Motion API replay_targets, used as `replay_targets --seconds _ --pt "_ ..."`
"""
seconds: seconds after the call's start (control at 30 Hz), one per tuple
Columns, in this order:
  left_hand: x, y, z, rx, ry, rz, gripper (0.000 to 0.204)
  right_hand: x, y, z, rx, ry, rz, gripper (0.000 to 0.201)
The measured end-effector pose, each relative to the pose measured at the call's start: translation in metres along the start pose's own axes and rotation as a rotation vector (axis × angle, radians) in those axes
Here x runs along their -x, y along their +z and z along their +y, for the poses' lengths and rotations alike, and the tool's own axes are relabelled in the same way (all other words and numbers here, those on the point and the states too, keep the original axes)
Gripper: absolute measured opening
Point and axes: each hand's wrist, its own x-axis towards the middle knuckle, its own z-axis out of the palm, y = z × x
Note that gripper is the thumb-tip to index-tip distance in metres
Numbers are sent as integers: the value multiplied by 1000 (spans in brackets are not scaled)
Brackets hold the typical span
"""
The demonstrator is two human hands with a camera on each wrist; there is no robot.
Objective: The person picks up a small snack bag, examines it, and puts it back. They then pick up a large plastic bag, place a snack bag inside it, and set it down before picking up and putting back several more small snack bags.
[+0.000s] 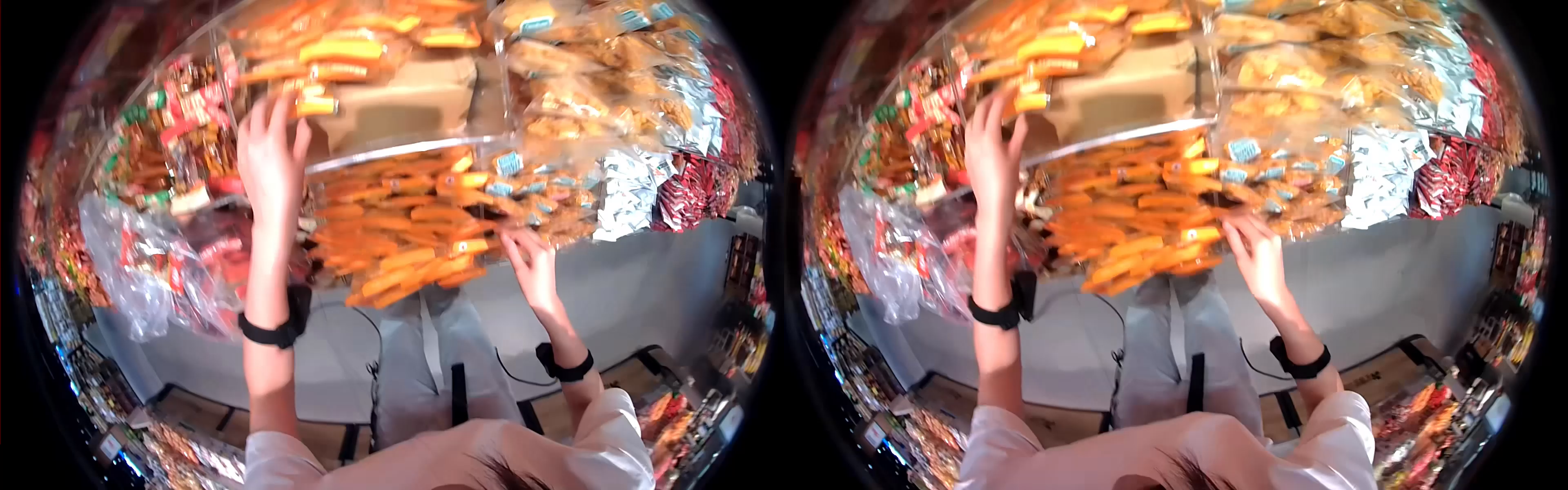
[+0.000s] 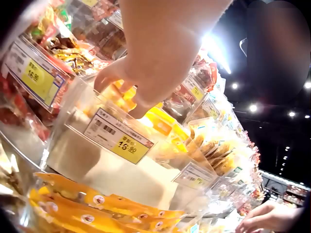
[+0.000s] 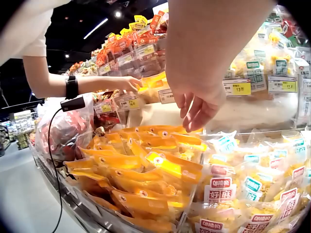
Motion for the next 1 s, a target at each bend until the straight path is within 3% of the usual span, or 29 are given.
replay_targets --seconds 0.03,0.1,0.17,0.23,0.27,0.3,0.37,0.4,0.43,0.5,0.53,0.57,0.63,0.7,0.77,0.83,0.93,0.97,1.0 --pt "-2 -2 1 -8 25 80 36 -4 0 1 -14 -16 39 12" --pt "0 -7 3 73 6 55 32 1 -1 0 -230 139 -37 13" --pt "7 -8 3 187 -46 90 30 1 1 -3 -311 155 -44 15" --pt "14 -19 7 281 -110 47 27 1 3 -10 -668 288 -209 17" --pt "22 -29 13 300 -132 60 25 -2 1 -13 -732 285 -349 25" --pt "26 -41 20 299 -130 56 25 -4 0 -19 -735 289 -348 25" --pt "37 -67 38 235 -7 99 24 -5 0 -27 -1038 424 -548 34" --pt "50 -81 49 271 23 75 26 -2 5 -19 -1185 384 -641 51" --pt "67 -95 62 307 48 53 29 -1 9 -18 -1187 407 -637 51" --pt "101 -119 85 414 186 -94 30 -1 18 -15 -1692 541 -797 62" --pt "116 -120 94 497 267 -175 31 2 23 0 -1751 483 -861 74" --pt "130 -116 102 580 344 -254 32 10 30 22 -1941 494 -860 69" --pt "150 -104 118 743 368 -398 30 4 5 31 -1468 515 -956 61" --pt "162 -95 127 798 387 -461 31 4 -11 28 -1379 575 -957 51" --pt "167 -87 132 861 408 -519 33 4 -19 34 -913 641 -1069 48" --pt "156 -68 134 724 477 -516 35 -2 -36 14 -796 550 -835 36" --pt "131 -32 122 637 137 -452 33 -6 -50 -14 -605 379 -274 28" --pt "123 -19 119 625 12 -393 32 -10 -51 -20 -597 381 -281 28" --pt "115 -3 116 594 -22 -382 32 -16 -50 -25 -346 133 -113 27"
